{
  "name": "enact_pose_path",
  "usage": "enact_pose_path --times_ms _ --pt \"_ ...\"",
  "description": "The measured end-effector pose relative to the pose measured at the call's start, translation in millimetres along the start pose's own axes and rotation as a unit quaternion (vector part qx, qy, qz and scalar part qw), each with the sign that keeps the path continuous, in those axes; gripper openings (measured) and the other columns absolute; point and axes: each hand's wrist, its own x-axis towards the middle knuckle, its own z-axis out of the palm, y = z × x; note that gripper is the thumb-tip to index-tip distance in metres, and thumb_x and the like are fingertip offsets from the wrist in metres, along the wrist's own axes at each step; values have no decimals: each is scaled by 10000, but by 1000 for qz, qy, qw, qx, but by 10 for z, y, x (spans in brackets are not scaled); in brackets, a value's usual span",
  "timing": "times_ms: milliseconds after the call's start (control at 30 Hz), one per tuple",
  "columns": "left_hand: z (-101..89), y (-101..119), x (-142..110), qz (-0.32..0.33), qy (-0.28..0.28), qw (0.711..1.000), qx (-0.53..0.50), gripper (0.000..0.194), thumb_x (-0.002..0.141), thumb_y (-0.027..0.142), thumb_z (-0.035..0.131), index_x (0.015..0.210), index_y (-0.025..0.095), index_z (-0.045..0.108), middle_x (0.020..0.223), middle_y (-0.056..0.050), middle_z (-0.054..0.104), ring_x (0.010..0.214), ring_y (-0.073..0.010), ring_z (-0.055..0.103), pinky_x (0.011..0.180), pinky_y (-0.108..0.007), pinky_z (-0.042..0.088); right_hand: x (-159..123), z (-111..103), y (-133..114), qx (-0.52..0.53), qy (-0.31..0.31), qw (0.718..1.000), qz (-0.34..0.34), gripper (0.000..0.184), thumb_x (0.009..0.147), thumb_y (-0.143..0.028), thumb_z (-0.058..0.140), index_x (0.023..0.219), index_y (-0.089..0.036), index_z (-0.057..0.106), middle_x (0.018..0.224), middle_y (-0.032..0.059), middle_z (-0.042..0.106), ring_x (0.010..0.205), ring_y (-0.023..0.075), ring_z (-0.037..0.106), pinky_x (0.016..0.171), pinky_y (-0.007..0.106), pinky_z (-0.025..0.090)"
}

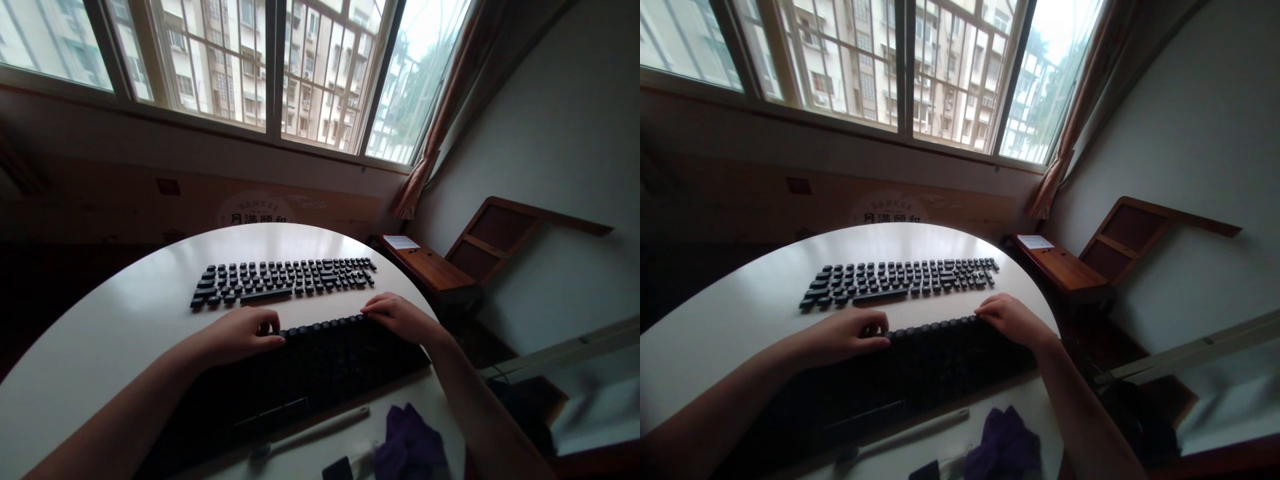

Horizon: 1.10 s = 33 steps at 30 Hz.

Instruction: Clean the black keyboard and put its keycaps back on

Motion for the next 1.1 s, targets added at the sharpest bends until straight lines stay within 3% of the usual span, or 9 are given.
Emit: enact_pose_path --times_ms 167,400,500,633,733,900,1100 --pt "-7 11 -7 -3 0 1000 8 402 825 595 563 922 228 695 909 -55 704 832 -238 623 692 -291 420 34 6 30 5 16 999 28 168 884 -291 689 1000 -293 810 1062 26 779 1046 238 682 997 371 481" --pt "-8 17 -2 -8 -3 1000 -1 400 824 588 561 918 221 686 900 -53 698 806 -226 614 691 -290 417 52 -7 -153 -76 8 995 62 192 868 -241 695 992 -325 815 1019 15 793 1034 257 690 972 389 490" --pt "-14 24 -4 -6 0 1000 -3 403 824 592 557 911 221 687 884 -51 695 797 -223 611 686 -289 413 30 2 -122 -57 12 997 53 198 878 -252 686 1020 -316 808 1096 21 777 1078 263 679 994 396 484" --pt "-25 44 -12 -11 3 1000 -2 402 819 590 562 914 223 695 890 -51 698 811 -229 617 691 -290 415 -1 -38 -5 21 123 991 45 244 939 -318 620 1111 -240 775 1127 78 759 1069 253 681 984 388 490" --pt "-23 48 -13 -11 -1 1000 1 403 824 586 559 925 221 698 906 -55 699 822 -232 622 697 -291 417 -3 -75 2 17 188 982 21 224 966 -324 592 980 -217 789 1019 90 760 1015 249 666 950 394 482" --pt "-2 11 0 -14 -3 1000 -2 397 816 578 565 921 218 696 903 -55 696 821 -232 618 697 -289 416 2 -53 -114 1 64 997 -39 181 952 -272 631 876 -219 786 946 58 748 972 219 638 923 365 468" --pt "11 -15 6 -9 3 1000 -18 384 801 582 591 892 225 699 891 -48 698 806 -229 612 677 -281 408 -12 -66 -152 -36 83 996 -27 167 931 -223 639 843 -219 780 943 50 748 962 220 627 918 366 457"
